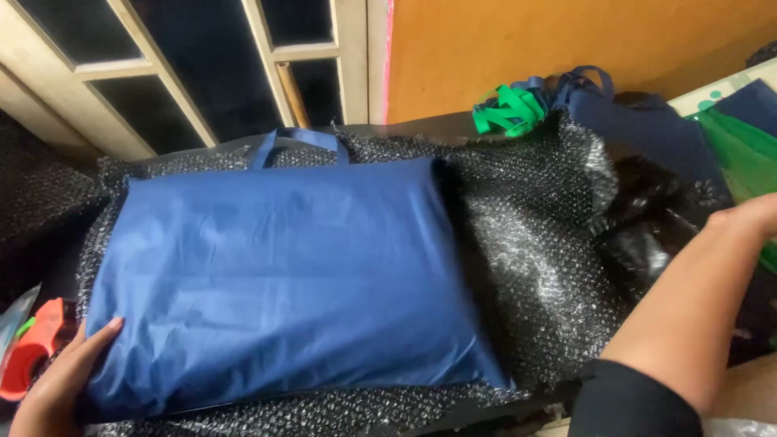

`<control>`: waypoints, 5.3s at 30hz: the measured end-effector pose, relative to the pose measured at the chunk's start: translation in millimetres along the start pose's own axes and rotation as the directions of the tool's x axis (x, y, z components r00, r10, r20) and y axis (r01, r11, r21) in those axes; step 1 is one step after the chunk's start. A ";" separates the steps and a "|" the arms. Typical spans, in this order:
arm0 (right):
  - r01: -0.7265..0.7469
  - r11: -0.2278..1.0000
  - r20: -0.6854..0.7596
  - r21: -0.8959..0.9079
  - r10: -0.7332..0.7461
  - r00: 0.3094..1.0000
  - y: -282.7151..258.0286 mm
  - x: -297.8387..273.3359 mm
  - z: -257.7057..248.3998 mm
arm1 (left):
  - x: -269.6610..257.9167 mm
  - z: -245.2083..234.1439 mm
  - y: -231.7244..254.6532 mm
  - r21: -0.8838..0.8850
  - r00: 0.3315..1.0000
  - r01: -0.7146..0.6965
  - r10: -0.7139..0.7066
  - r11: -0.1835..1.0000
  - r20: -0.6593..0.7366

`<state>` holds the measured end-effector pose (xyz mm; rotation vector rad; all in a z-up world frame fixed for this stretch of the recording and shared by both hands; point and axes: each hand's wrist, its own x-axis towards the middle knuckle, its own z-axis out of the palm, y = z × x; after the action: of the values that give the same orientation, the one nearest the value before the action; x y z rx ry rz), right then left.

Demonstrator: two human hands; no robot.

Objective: Wrapping a blue pillow in black bubble wrap and securing it with tape using a dispenser.

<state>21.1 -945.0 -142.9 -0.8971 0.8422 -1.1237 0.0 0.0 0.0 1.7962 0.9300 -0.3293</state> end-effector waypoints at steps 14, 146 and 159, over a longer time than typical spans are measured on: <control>0.275 0.321 0.422 -0.906 0.719 0.552 35.8 -388.4 26.6 | 133.5 -1.7 -95.1 0.013 0.961 -0.136 0.129 0.991 0.245; 0.206 0.168 0.250 -0.964 0.314 0.916 -1.2 -443.4 -21.7 | 195.5 124.8 121.6 0.335 0.782 -0.617 0.508 0.712 0.360; 0.993 0.003 0.981 0.118 -0.158 -0.116 80.8 -598.8 -27.5 | 80.8 27.9 -114.3 0.106 0.502 -0.835 0.668 0.541 0.549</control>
<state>-106.5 -354.2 -164.3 -2.8330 -0.4526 -0.8374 -23.7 29.0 -137.7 2.1476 -0.3634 -0.3159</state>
